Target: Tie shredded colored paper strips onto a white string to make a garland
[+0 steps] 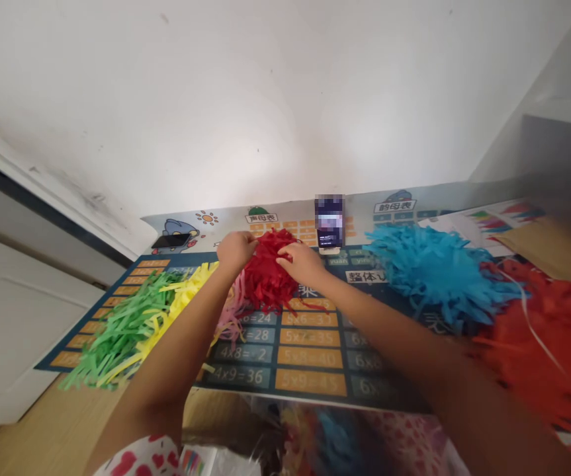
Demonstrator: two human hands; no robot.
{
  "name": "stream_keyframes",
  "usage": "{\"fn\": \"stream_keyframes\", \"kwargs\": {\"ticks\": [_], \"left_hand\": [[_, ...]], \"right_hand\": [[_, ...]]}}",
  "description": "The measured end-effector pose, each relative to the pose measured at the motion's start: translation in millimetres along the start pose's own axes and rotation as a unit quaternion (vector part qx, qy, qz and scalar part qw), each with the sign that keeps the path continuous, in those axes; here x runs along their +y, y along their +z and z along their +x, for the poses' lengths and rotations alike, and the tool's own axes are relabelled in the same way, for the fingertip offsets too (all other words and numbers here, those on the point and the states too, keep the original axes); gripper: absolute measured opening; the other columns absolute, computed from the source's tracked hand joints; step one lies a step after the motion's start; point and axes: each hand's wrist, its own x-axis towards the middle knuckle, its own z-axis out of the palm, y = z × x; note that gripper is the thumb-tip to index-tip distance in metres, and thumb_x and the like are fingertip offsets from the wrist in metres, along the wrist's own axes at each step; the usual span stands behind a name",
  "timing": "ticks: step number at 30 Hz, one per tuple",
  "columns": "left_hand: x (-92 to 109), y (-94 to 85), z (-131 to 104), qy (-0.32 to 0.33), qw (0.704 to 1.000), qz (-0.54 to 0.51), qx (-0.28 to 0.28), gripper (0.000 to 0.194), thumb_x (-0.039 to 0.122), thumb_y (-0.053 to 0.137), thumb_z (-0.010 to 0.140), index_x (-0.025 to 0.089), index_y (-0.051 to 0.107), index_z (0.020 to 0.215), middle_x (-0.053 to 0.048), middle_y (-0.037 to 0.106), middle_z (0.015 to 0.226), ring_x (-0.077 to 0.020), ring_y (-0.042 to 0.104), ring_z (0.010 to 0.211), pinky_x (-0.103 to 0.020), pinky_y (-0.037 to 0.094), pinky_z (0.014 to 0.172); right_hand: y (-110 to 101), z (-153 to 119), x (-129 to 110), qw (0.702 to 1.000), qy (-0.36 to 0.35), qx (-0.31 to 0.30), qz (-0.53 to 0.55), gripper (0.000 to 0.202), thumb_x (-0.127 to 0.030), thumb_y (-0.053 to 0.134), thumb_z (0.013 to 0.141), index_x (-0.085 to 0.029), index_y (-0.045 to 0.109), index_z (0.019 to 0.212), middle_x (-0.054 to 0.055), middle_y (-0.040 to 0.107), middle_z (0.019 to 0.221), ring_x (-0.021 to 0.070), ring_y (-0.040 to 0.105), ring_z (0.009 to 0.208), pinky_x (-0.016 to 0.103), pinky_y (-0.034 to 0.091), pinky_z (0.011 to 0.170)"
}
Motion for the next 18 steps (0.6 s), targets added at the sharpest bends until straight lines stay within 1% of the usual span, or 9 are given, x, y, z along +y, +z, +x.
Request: {"fn": "stream_keyframes", "kwargs": {"ticks": [3, 6, 7, 9, 11, 12, 14, 15, 18], "left_hand": [[-7, 3.5, 3, 0.006, 1.000, -0.020, 0.003, 0.023, 0.036, 0.058, 0.081, 0.025, 0.076, 0.088, -0.007, 0.076, 0.088, -0.0260, 0.068, 0.084, -0.030, 0.046, 0.067], [-15, 9.1, 9, 0.032, 0.998, -0.046, 0.001, 0.021, 0.032, 0.059, 0.081, 0.023, 0.075, 0.090, -0.007, 0.076, 0.090, -0.0248, 0.067, 0.085, -0.031, 0.048, 0.071], [-18, 11.1, 11, 0.045, 0.997, -0.057, -0.001, 0.021, 0.029, 0.060, 0.079, 0.023, 0.074, 0.094, -0.006, 0.075, 0.093, -0.0236, 0.067, 0.085, -0.030, 0.048, 0.072], [-20, 14.6, 12, 0.069, 0.994, -0.081, -0.005, 0.032, 0.023, 0.062, 0.076, 0.021, 0.069, 0.107, -0.004, 0.074, 0.102, -0.0203, 0.067, 0.088, -0.028, 0.050, 0.075], [-18, 16.5, 9, 0.084, 0.991, -0.101, 0.000, 0.039, 0.020, 0.059, 0.077, 0.019, 0.064, 0.116, -0.005, 0.071, 0.111, -0.0179, 0.066, 0.092, -0.026, 0.050, 0.076], [-16, 16.8, 5, 0.087, 0.990, -0.106, 0.005, 0.038, 0.020, 0.056, 0.079, 0.018, 0.063, 0.116, -0.006, 0.070, 0.114, -0.0177, 0.065, 0.095, -0.026, 0.050, 0.077], [-10, 16.5, -4, 0.094, 0.990, -0.106, 0.011, 0.028, 0.025, 0.050, 0.085, 0.017, 0.065, 0.108, -0.007, 0.071, 0.109, -0.0185, 0.065, 0.095, -0.026, 0.048, 0.079], [-7, 16.3, -10, 0.098, 0.990, -0.102, 0.005, 0.025, 0.030, 0.049, 0.088, 0.018, 0.067, 0.100, -0.006, 0.072, 0.102, -0.0189, 0.065, 0.091, -0.027, 0.047, 0.077], [2, 17.5, -24, 0.102, 0.991, -0.074, -0.038, 0.038, 0.046, 0.048, 0.089, 0.020, 0.068, 0.070, -0.004, 0.071, 0.072, -0.0194, 0.064, 0.072, -0.027, 0.042, 0.065]], "right_hand": [[27, 9, -5, 0.999, 0.037, -0.001, -0.037, 0.030, -0.046, 0.063, 0.087, -0.018, 0.074, 0.085, 0.011, 0.071, 0.098, 0.0248, 0.063, 0.095, 0.034, 0.044, 0.080], [48, 6, -4, 0.996, 0.062, 0.000, -0.064, 0.024, -0.038, 0.061, 0.089, -0.018, 0.074, 0.084, 0.012, 0.069, 0.098, 0.0264, 0.060, 0.098, 0.037, 0.042, 0.083], [52, 4, -2, 0.996, 0.067, 0.002, -0.067, 0.022, -0.035, 0.059, 0.090, -0.019, 0.074, 0.086, 0.011, 0.069, 0.099, 0.0255, 0.059, 0.099, 0.037, 0.041, 0.084], [57, 2, 1, 0.995, 0.071, 0.003, -0.070, 0.021, -0.034, 0.058, 0.092, -0.020, 0.073, 0.089, 0.009, 0.069, 0.100, 0.0236, 0.058, 0.099, 0.035, 0.040, 0.084], [59, 1, 4, 0.995, 0.073, 0.001, -0.069, 0.021, -0.035, 0.058, 0.092, -0.021, 0.073, 0.088, 0.007, 0.069, 0.099, 0.0222, 0.058, 0.098, 0.034, 0.039, 0.082], [59, 1, 5, 0.995, 0.072, -0.001, -0.068, 0.021, -0.035, 0.058, 0.092, -0.021, 0.073, 0.087, 0.007, 0.070, 0.099, 0.0217, 0.058, 0.097, 0.034, 0.038, 0.081], [58, 1, 5, 0.995, 0.069, -0.005, -0.065, 0.021, -0.037, 0.060, 0.092, -0.022, 0.072, 0.085, 0.006, 0.070, 0.097, 0.0209, 0.058, 0.096, 0.033, 0.038, 0.080], [58, 1, 5, 0.996, 0.068, -0.006, -0.063, 0.021, -0.038, 0.060, 0.092, -0.022, 0.071, 0.084, 0.005, 0.070, 0.097, 0.0207, 0.058, 0.096, 0.033, 0.037, 0.079], [60, 0, 5, 0.996, 0.063, -0.005, -0.057, 0.023, -0.040, 0.059, 0.093, -0.022, 0.071, 0.085, 0.005, 0.069, 0.097, 0.0208, 0.058, 0.097, 0.033, 0.036, 0.080]]}}
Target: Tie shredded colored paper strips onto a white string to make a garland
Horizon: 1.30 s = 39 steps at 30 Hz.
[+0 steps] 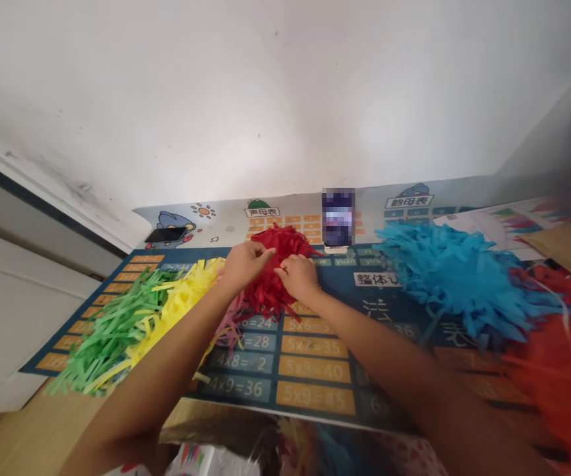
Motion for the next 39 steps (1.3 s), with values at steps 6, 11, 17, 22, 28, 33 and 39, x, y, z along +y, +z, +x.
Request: {"fn": "stream_keyframes", "kwargs": {"ticks": [6, 11, 17, 22, 28, 33, 39], "left_hand": [[11, 10.9, -2, -0.029, 0.997, 0.060, -0.039, 0.054, 0.063, 0.045, 0.087, 0.020, 0.066, 0.061, -0.009, 0.069, 0.067, -0.0243, 0.066, 0.070, -0.029, 0.037, 0.058], [20, 12.9, 7, -0.029, 0.995, 0.090, -0.024, 0.048, 0.064, 0.053, 0.081, 0.019, 0.068, 0.076, -0.013, 0.072, 0.083, -0.0291, 0.068, 0.079, -0.032, 0.041, 0.062], [22, 13.0, 8, -0.052, 0.996, 0.070, -0.026, 0.035, 0.047, 0.058, 0.079, 0.019, 0.067, 0.098, -0.012, 0.073, 0.094, -0.0276, 0.068, 0.084, -0.030, 0.043, 0.065], [15, 13.8, 8, -0.045, 0.995, 0.042, -0.079, 0.028, 0.040, 0.053, 0.080, 0.021, 0.068, 0.066, -0.007, 0.071, 0.071, -0.0233, 0.066, 0.072, -0.028, 0.039, 0.061], [-1, 16.2, 11, -0.075, 0.995, -0.035, -0.061, 0.025, 0.034, 0.053, 0.076, 0.020, 0.068, 0.062, -0.003, 0.067, 0.061, -0.0207, 0.063, 0.069, -0.027, 0.038, 0.061], [-11, 25.6, 12, -0.125, 0.978, -0.162, -0.040, 0.025, 0.038, 0.058, 0.073, 0.018, 0.071, 0.067, -0.001, 0.068, 0.063, -0.0169, 0.061, 0.064, -0.024, 0.039, 0.056], [-13, 32.9, 9, -0.175, 0.940, -0.292, -0.025, 0.024, 0.039, 0.068, 0.065, 0.015, 0.067, 0.065, 0.000, 0.062, 0.055, -0.0120, 0.054, 0.050, -0.023, 0.041, 0.050]], "right_hand": [[3, -1, 1, 1.000, -0.002, 0.006, 0.004, 0.026, -0.043, 0.062, 0.091, -0.020, 0.070, 0.083, 0.007, 0.069, 0.094, 0.0226, 0.058, 0.096, 0.035, 0.035, 0.081], [2, -3, -1, 1.000, -0.017, 0.011, -0.003, 0.025, -0.043, 0.063, 0.090, -0.020, 0.070, 0.090, 0.007, 0.070, 0.097, 0.0233, 0.057, 0.098, 0.036, 0.036, 0.083], [4, -4, -1, 1.000, -0.017, 0.004, -0.003, 0.025, -0.042, 0.063, 0.090, -0.019, 0.071, 0.090, 0.009, 0.069, 0.097, 0.0244, 0.057, 0.101, 0.037, 0.035, 0.086], [5, -6, -1, 1.000, -0.022, 0.003, 0.010, 0.030, -0.046, 0.060, 0.090, -0.018, 0.071, 0.088, 0.009, 0.069, 0.097, 0.0248, 0.057, 0.100, 0.038, 0.035, 0.087], [3, -7, -4, 0.999, -0.014, 0.022, 0.040, 0.038, -0.050, 0.048, 0.096, -0.020, 0.070, 0.091, 0.008, 0.069, 0.098, 0.0227, 0.058, 0.099, 0.035, 0.034, 0.086], [4, -6, 0, 0.997, 0.004, 0.031, 0.077, 0.032, -0.039, 0.040, 0.101, -0.021, 0.065, 0.100, 0.005, 0.071, 0.101, 0.0195, 0.061, 0.098, 0.033, 0.034, 0.084], [6, -4, 3, 0.995, -0.006, 0.014, 0.097, 0.026, -0.035, 0.044, 0.099, -0.023, 0.062, 0.114, 0.003, 0.070, 0.114, 0.0180, 0.061, 0.107, 0.032, 0.035, 0.090]]}}
